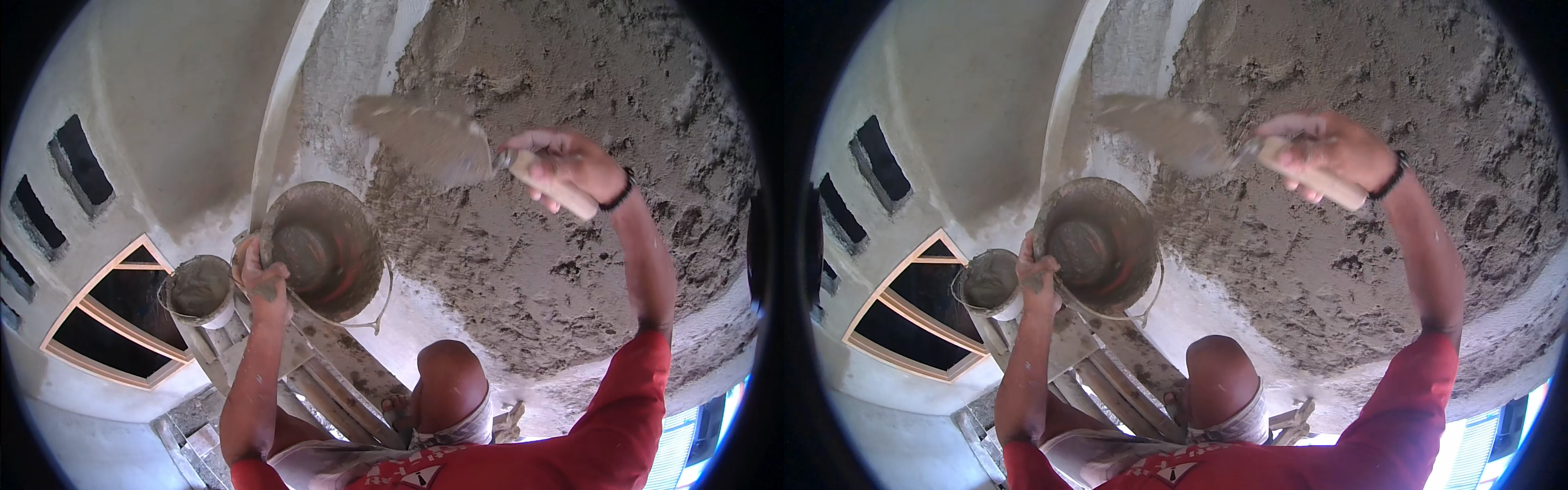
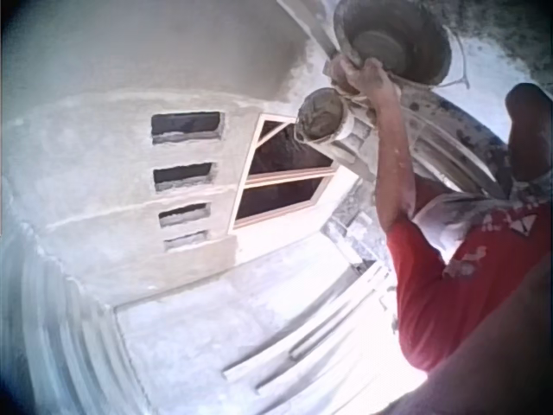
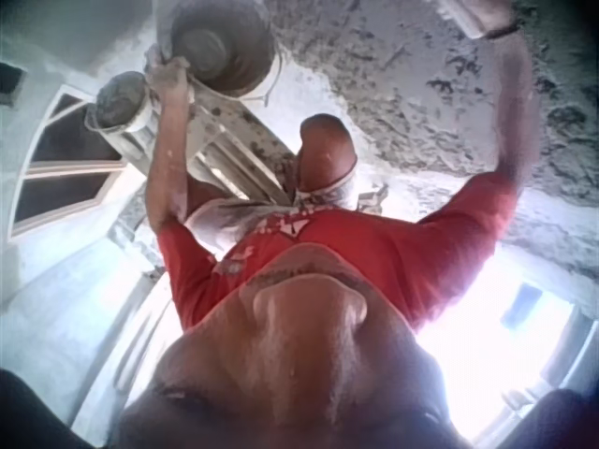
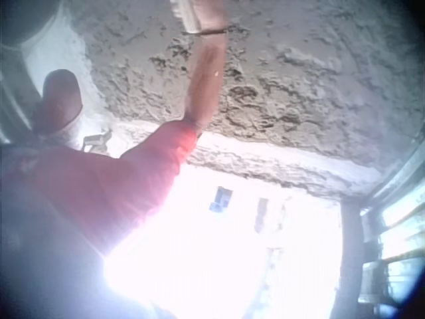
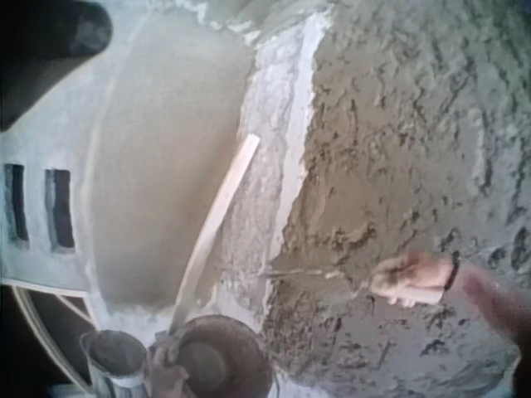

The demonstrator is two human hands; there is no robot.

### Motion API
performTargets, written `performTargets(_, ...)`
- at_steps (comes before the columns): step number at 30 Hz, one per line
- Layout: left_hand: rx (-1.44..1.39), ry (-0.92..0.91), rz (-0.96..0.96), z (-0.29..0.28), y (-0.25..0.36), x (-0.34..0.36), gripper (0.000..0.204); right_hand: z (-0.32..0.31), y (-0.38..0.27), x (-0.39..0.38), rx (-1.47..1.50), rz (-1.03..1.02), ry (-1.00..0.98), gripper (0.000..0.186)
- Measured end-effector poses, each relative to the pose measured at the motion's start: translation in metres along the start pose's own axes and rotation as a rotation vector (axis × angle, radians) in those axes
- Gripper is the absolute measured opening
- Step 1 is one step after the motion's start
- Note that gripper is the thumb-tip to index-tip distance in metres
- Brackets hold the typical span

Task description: The person applies cement mixture to a wall using a trowel and then smooths it using a long wooden board while standing on a scaffold.

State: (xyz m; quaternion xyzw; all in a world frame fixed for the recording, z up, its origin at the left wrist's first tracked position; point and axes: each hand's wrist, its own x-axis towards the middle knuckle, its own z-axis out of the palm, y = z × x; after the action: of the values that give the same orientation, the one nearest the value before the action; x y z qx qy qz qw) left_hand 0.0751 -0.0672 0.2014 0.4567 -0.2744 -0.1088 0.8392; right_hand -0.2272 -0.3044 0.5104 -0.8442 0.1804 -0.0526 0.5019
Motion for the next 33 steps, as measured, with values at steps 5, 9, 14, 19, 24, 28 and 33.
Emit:
performTargets(5,-0.008,-0.011,-0.05,0.032,0.009,-0.011,0.055,-0.111,-0.01,-0.073,-0.5,0.044,0.714,0.037)
performTargets(9,0.131,-0.012,-0.008,0.026,0.01,-0.013,0.053,-0.086,-0.033,-0.086,-0.575,-0.047,0.916,0.037)
performTargets(14,-0.034,0.024,-0.104,0.035,0.007,-0.014,0.056,-0.022,0.031,-0.026,-0.18,0.285,0.269,0.037)
performTargets(19,0.028,-0.029,0.071,0.029,0.005,-0.017,0.059,0.091,0.097,0.036,-0.02,0.434,-0.146,0.029)
performTargets(24,-0.154,-0.05,0.022,0.029,0.02,-0.022,0.058,0.157,0.134,0.066,0.516,0.408,-0.21,0.027)
performTargets(28,-0.021,-0.099,0.107,0.021,0.022,-0.018,0.06,0.201,0.136,0.087,0.606,0.412,-0.149,0.025)
performTargets(33,0.013,-0.119,0.07,0.033,0.028,-0.02,0.06,0.229,0.146,0.13,0.539,0.356,0.038,0.024)
